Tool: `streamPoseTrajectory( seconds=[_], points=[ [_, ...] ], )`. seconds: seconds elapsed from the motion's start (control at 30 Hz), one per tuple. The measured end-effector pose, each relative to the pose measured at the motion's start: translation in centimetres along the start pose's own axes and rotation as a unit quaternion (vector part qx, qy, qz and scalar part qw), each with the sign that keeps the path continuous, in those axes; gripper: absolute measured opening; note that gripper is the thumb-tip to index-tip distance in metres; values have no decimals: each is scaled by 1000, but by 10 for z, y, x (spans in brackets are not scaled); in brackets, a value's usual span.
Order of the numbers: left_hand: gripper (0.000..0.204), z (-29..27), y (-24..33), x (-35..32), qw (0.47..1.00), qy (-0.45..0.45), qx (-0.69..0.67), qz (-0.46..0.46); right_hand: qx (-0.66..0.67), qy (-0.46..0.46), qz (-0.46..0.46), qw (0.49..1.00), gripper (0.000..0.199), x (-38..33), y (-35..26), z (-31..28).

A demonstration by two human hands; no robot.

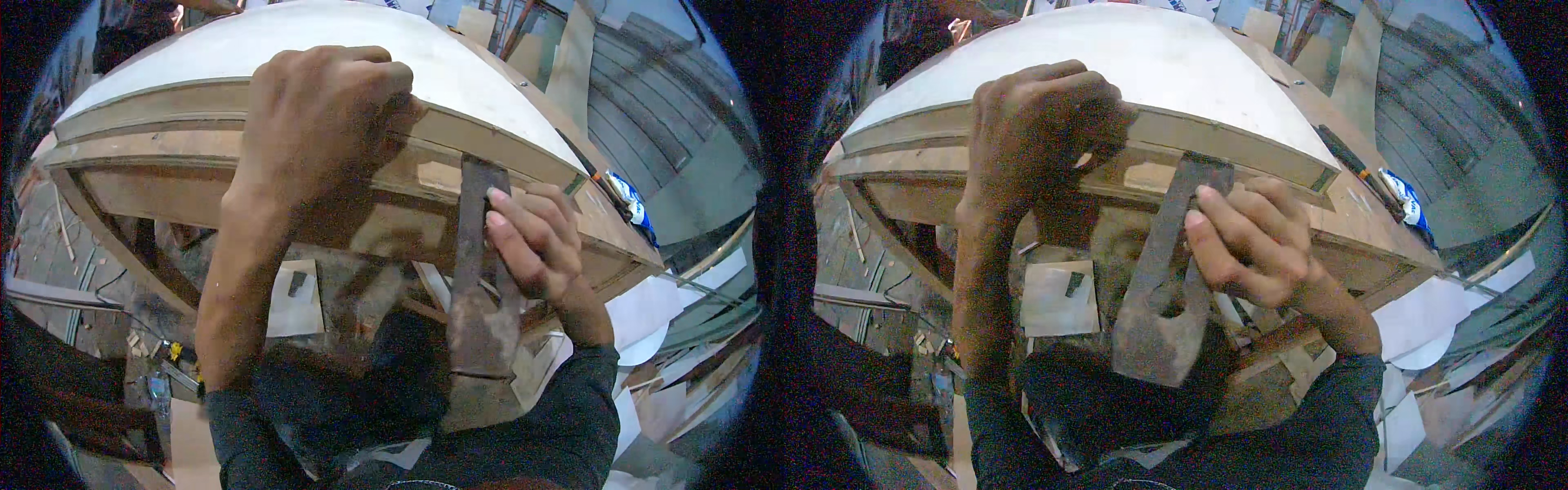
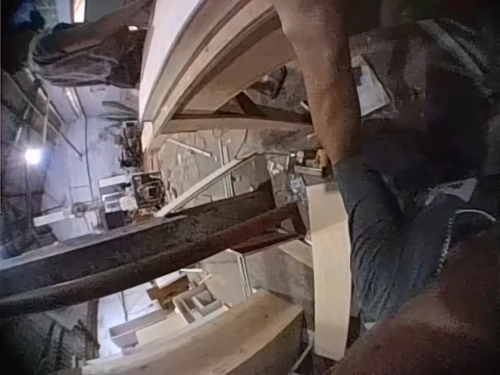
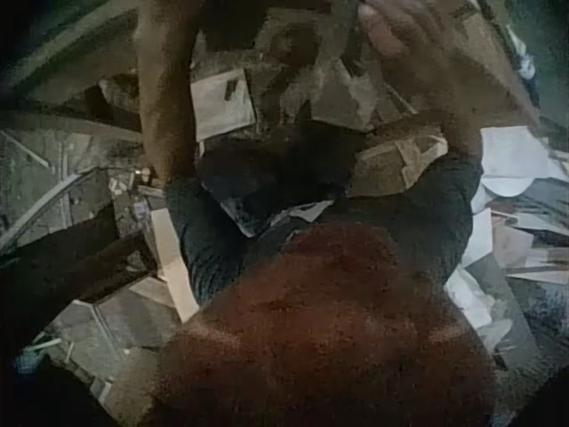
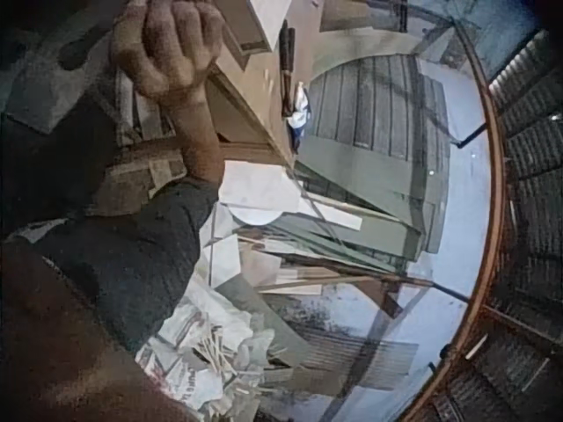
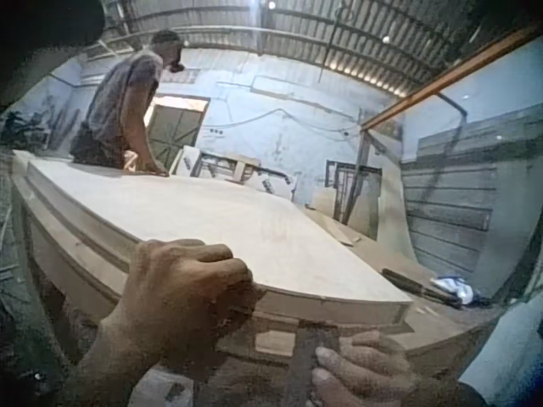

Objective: The person holds and stabilizes a curved wood panel while another person uses a hand plane on the edge, and later uses pliers to pull a nail from the wood.

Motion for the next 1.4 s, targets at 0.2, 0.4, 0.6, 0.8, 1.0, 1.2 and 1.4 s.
streamPoseTrajectory(
  seconds=[0.2,0.4,0.6,0.8,1.0,1.2,1.4],
  points=[
    [19,1,-1,0,1000,-11,0,-23,-48,-3,7,999,30,-4,-10,8],
    [22,0,0,-1,999,-11,-12,-30,-52,10,18,998,30,-7,-12,9],
    [25,0,-1,-1,999,-4,-17,-31,-61,30,9,998,30,-9,-12,11],
    [26,-1,-1,-1,999,-8,-14,-43,-73,47,2,996,27,-11,-13,14],
    [23,-2,-5,1,998,-34,-10,-53,-69,72,7,995,29,-12,-11,18],
    [19,-3,-6,3,998,-38,-5,-42,6,27,77,997,41,-13,-12,-13],
    [15,-3,-5,2,997,-46,13,-64,73,128,112,983,46,-26,-18,-58]
  ],
)
Point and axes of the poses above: each hand's wrist, its own x-axis towards the middle knuckle, its own z-axis out of the palm, y = z × x, the point moved 4 cm from there along x, towards the middle knuckle, and after that the axes turned 12 degrees about -z, right-handed, at the moved point
